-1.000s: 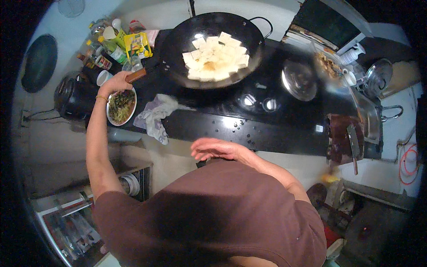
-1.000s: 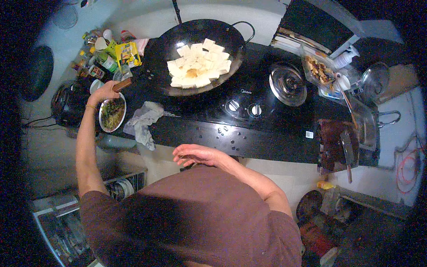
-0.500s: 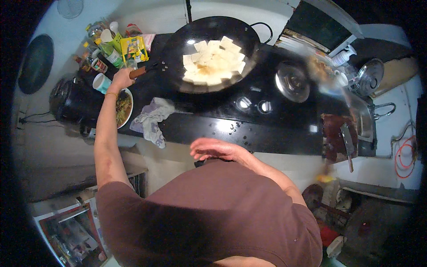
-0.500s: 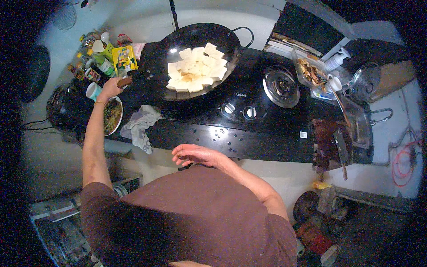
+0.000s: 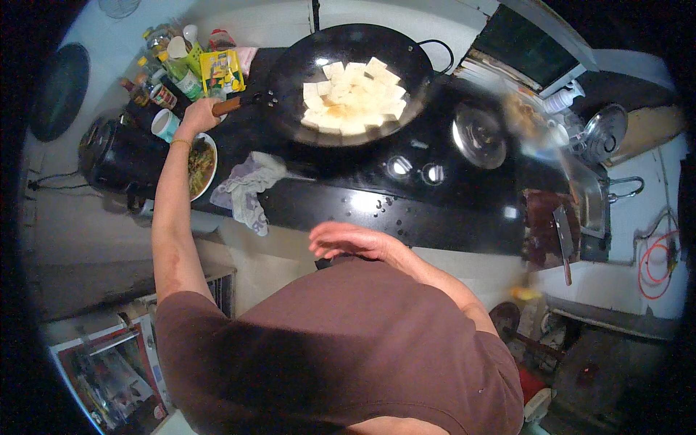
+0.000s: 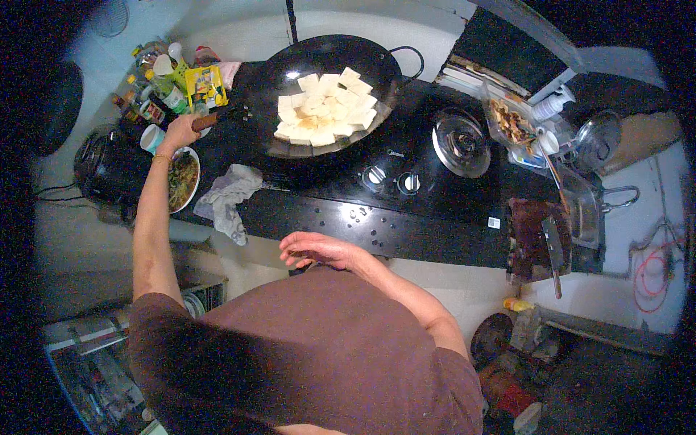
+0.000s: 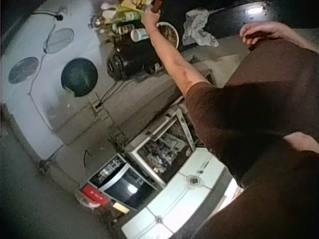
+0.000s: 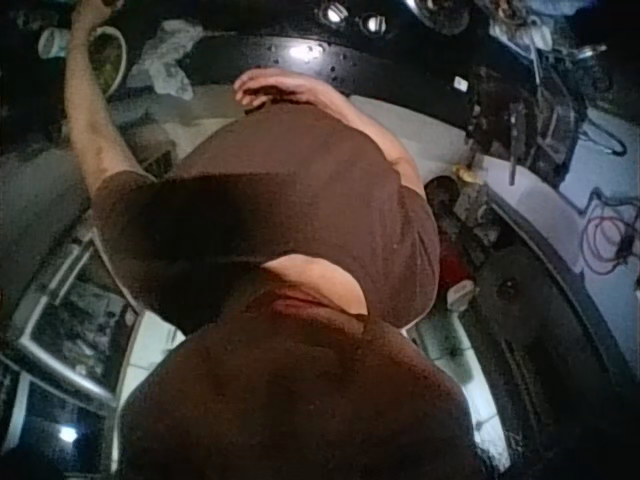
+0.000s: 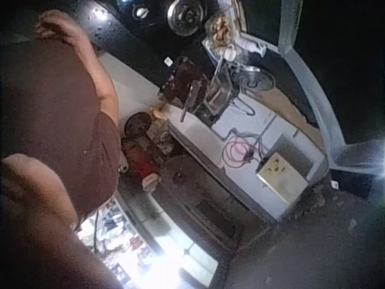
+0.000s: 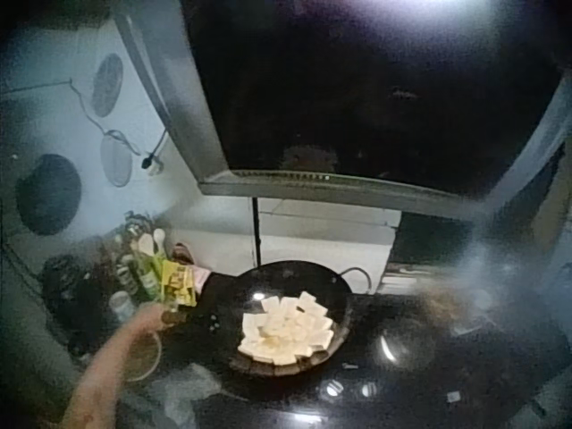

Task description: The person is frying slices of tofu in a wok. They use a spatula to flip each piece over on the heated surface.

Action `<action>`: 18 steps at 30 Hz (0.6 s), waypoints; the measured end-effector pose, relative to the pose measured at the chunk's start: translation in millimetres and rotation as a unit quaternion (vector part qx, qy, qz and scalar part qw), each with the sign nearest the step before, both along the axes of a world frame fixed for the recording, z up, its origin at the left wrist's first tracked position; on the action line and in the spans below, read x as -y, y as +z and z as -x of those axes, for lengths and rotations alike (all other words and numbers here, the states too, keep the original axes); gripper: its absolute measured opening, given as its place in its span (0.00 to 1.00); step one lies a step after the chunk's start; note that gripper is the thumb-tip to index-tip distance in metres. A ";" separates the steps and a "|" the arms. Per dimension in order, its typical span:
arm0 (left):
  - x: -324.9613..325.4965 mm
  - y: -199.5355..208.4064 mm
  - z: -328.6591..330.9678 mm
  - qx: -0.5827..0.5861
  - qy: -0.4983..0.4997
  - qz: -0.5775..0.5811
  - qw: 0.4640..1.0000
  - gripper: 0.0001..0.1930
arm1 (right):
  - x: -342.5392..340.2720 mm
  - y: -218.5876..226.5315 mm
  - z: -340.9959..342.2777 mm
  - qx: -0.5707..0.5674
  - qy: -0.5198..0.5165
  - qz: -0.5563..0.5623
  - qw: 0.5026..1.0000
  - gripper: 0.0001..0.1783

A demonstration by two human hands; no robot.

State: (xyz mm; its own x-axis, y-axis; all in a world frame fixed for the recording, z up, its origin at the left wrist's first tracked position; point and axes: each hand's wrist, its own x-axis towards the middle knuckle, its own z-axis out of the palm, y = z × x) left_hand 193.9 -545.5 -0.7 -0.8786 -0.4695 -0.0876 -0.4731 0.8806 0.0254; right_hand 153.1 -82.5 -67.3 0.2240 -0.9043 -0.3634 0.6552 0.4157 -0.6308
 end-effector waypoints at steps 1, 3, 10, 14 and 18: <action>0.5 0.4 -0.8 -0.001 0.000 0.007 1.000 0.23 | 0.4 0.1 0.2 0.001 0.001 0.002 1.000 0.16; 0.8 0.9 -1.7 -0.004 0.000 0.020 1.000 0.23 | 0.5 0.1 0.8 0.002 0.002 0.007 1.000 0.16; -5.5 1.1 -2.2 0.000 0.010 0.010 1.000 0.24 | -3.4 0.6 3.9 0.002 0.001 0.005 1.000 0.16; -6.3 -1.7 -2.2 0.000 0.019 0.000 1.000 0.23 | -6.9 -3.2 6.2 0.003 0.002 0.008 1.000 0.16; -4.2 -5.8 -1.5 0.001 0.016 -0.001 1.000 0.24 | -9.7 -6.3 8.4 0.002 0.005 0.009 1.000 0.16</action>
State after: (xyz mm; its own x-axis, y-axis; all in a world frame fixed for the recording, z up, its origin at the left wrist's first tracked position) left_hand 195.5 -541.3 -6.5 -0.8634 -0.4965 -0.0898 -0.5004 0.8654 0.0265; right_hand 144.7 -72.8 -73.6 0.2344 -0.9083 -0.3465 0.6536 0.4110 -0.6355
